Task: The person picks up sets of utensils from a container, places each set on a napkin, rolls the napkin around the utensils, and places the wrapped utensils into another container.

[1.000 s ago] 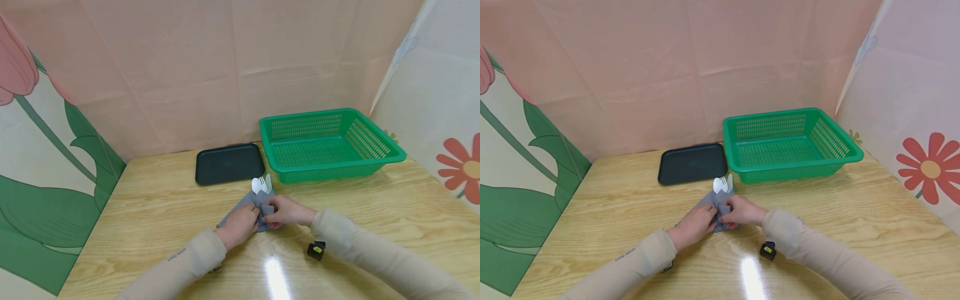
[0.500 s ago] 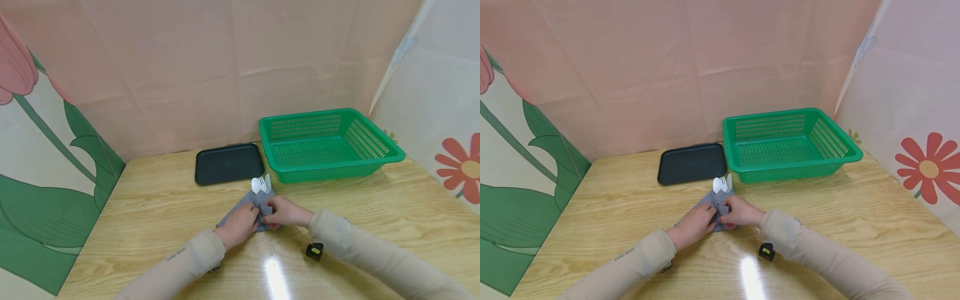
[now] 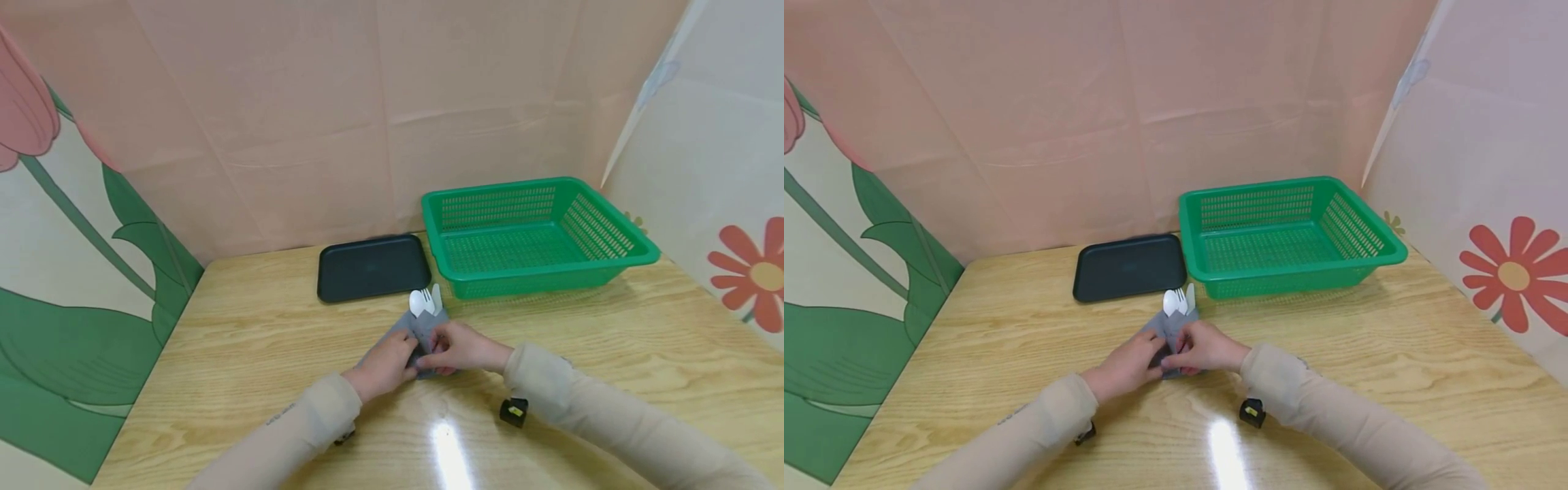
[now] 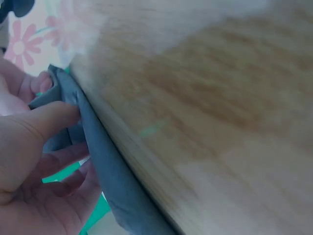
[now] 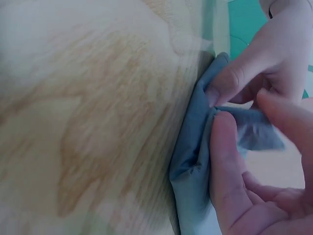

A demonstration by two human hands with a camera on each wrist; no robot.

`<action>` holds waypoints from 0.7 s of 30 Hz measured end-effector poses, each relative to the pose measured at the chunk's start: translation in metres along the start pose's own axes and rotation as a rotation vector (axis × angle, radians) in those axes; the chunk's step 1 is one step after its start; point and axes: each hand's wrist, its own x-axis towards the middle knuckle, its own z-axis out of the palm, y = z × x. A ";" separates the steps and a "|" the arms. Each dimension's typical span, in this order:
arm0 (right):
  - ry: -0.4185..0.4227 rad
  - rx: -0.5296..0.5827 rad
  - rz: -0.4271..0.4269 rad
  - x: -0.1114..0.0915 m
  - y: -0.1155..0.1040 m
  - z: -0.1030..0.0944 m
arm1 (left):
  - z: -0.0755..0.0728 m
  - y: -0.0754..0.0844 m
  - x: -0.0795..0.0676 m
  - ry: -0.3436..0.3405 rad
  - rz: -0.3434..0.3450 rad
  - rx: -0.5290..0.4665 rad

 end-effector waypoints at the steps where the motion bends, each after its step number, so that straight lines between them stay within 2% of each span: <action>1: -0.010 -0.001 -0.005 0.000 0.000 0.000 | 0.000 -0.001 0.000 -0.006 -0.007 -0.030; 6: -0.072 -0.007 -0.017 -0.001 0.001 -0.003 | 0.000 -0.007 -0.001 -0.007 -0.043 -0.194; 9: -0.083 -0.028 -0.039 -0.002 0.001 -0.004 | -0.002 -0.010 -0.002 -0.035 -0.074 -0.322; 15: -0.021 -0.136 -0.141 -0.003 0.003 0.001 | -0.007 -0.015 -0.002 -0.112 -0.142 -0.602; 18: 0.012 -0.180 -0.176 -0.003 0.003 0.004 | -0.008 -0.017 -0.001 -0.106 -0.129 -0.641; 21: 0.037 -0.210 -0.173 -0.003 0.003 0.006 | -0.008 -0.017 0.000 -0.077 -0.128 -0.603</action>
